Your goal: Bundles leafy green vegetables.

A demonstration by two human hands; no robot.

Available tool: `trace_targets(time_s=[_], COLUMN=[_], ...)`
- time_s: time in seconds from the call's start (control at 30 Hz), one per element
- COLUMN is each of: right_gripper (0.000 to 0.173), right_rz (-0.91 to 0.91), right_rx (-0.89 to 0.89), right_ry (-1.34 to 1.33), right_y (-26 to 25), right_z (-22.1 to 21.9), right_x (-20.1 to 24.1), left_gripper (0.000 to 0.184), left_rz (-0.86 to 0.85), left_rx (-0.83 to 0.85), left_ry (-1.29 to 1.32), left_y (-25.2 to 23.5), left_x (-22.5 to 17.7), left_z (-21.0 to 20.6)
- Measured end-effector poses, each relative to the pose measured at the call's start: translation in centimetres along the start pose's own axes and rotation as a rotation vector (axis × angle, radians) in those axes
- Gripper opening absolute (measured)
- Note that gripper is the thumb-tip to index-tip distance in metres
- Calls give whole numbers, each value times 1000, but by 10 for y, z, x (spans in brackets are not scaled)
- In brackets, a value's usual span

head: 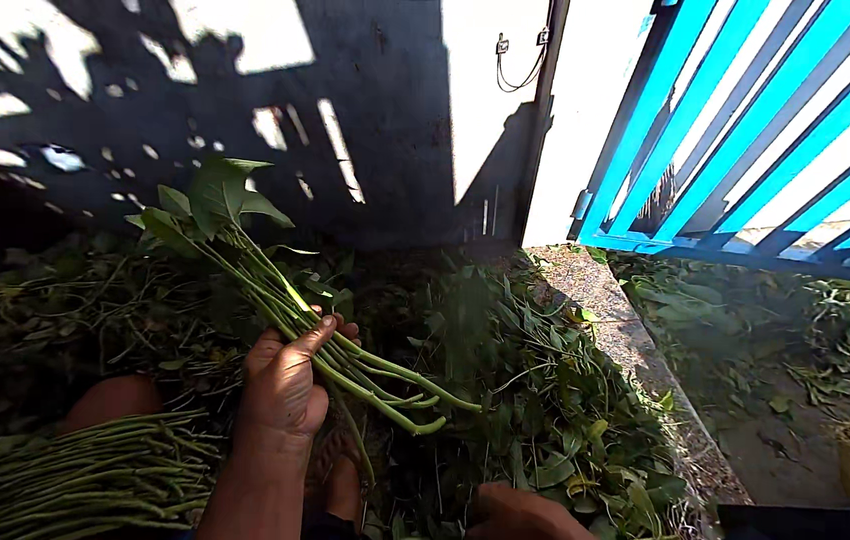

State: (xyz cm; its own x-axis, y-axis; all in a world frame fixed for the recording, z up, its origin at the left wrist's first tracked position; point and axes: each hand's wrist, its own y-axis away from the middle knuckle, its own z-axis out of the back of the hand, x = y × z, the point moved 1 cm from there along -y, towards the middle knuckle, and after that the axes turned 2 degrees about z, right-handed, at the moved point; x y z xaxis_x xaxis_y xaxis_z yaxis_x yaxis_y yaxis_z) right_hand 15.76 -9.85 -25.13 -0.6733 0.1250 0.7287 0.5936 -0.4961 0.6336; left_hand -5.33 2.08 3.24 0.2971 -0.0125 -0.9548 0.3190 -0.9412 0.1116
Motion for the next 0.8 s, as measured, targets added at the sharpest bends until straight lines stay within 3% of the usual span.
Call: trace_targets(time_s=[0.1,0.17,0.23,0.3,0.4,0.47,0.53,0.7,0.8], right_gripper=[39,36,36,45,76,62,43,38,24], right_rz=[-25,-203,-450,-688,-814,-764,-684,-117,188], right_rx=[-606,-959,-1200,-1302,-1137,-1042,-1065,-1676,-1709], right_ry=[-55,-52,-87,-154,-329,-367,-331,-489,-878], right_y=[5,16,28,42,51,48,53,73,78], right_z=[88,141,180,199,200,190,183,149,132], right_x=[-22,-43,-70,-106,-170,-196,-184,-104,-60], left_gripper=[22,24,26,28,30,26,24,26,26], left_rz=[-17,-20,2,26,30,31,45,118,169], left_rx=[10,12,20,26,35,32,20,7,34], left_ry=[-24,-39,-37,-29,-30,-44,-47,-11,-26], left_y=[-2,-3,-3,-1,1,2,2,0,6], left_x=[2,3,3,3,2,2,3,13,19], left_z=[4,7,7,5,2,-1,-4,-12,-20])
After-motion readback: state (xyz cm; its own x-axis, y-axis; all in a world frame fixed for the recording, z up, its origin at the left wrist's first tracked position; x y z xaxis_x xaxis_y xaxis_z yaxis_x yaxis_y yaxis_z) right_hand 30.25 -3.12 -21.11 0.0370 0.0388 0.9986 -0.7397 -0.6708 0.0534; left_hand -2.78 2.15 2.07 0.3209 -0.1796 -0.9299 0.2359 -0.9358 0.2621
